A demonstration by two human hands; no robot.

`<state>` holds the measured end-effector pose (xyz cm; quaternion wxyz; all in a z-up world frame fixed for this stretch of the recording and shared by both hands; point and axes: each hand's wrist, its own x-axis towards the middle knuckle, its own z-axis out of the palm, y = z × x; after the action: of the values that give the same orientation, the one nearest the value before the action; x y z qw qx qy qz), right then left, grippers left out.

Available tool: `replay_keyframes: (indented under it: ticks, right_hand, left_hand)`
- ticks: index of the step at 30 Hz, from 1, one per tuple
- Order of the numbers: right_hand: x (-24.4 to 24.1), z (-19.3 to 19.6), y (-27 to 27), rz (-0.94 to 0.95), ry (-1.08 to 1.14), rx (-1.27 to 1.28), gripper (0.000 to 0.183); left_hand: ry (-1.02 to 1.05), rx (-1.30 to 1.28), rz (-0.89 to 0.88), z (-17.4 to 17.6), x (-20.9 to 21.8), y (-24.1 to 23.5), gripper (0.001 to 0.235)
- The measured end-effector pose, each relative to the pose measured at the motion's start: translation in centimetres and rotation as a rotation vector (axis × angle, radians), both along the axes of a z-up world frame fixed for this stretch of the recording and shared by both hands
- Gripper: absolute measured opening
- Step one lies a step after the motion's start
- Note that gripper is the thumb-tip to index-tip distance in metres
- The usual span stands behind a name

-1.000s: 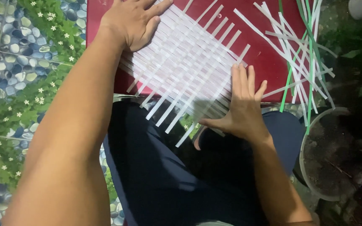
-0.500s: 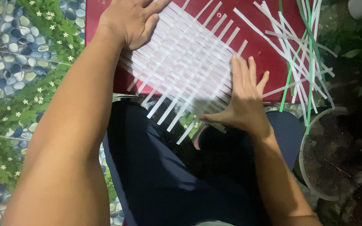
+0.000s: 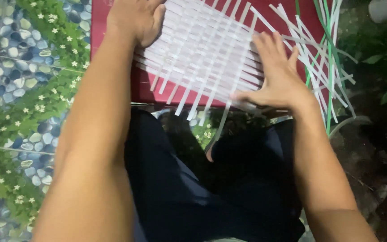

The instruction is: Weaving a hat or mat using white and green plastic strips on a red tray while sitting on the floor.

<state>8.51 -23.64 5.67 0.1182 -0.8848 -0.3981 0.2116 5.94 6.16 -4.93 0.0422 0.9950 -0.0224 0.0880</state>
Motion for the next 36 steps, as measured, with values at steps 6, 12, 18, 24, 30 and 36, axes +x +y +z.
replay_keyframes:
  ticks: [6, 12, 18, 24, 30, 36]
  right_hand:
    - [-1.4, -0.8, 2.1, -0.161, -0.119, -0.077, 0.078]
    - [-0.3, -4.2, 1.8, -0.109, -0.15, -0.032, 0.071]
    - [0.7, -4.2, 1.4, -0.013, -0.147, -0.055, 0.07]
    - [0.9, -3.7, 2.4, -0.069, -0.188, -0.167, 0.072]
    - [0.3, -4.9, 3.6, -0.084, -0.269, 0.02, 0.068]
    - [0.0, -5.4, 3.8, -0.103, -0.246, -0.012, 0.07]
  left_hand:
    - [0.008, -0.029, 0.102, 1.2, -0.1, -1.1, 0.044]
    - [0.08, -0.165, 0.19, 2.9, -1.9, -1.9, 0.05]
    - [0.194, -0.174, 0.31, 4.2, -4.0, -3.6, 0.053]
    - [0.093, -0.247, 0.35, 3.8, -6.4, -5.1, 0.051]
    - [0.331, -0.49, 0.483, 7.9, -7.8, -5.8, 0.052]
    - [0.16, -0.153, 0.476, 5.8, -8.0, -8.4, 0.059]
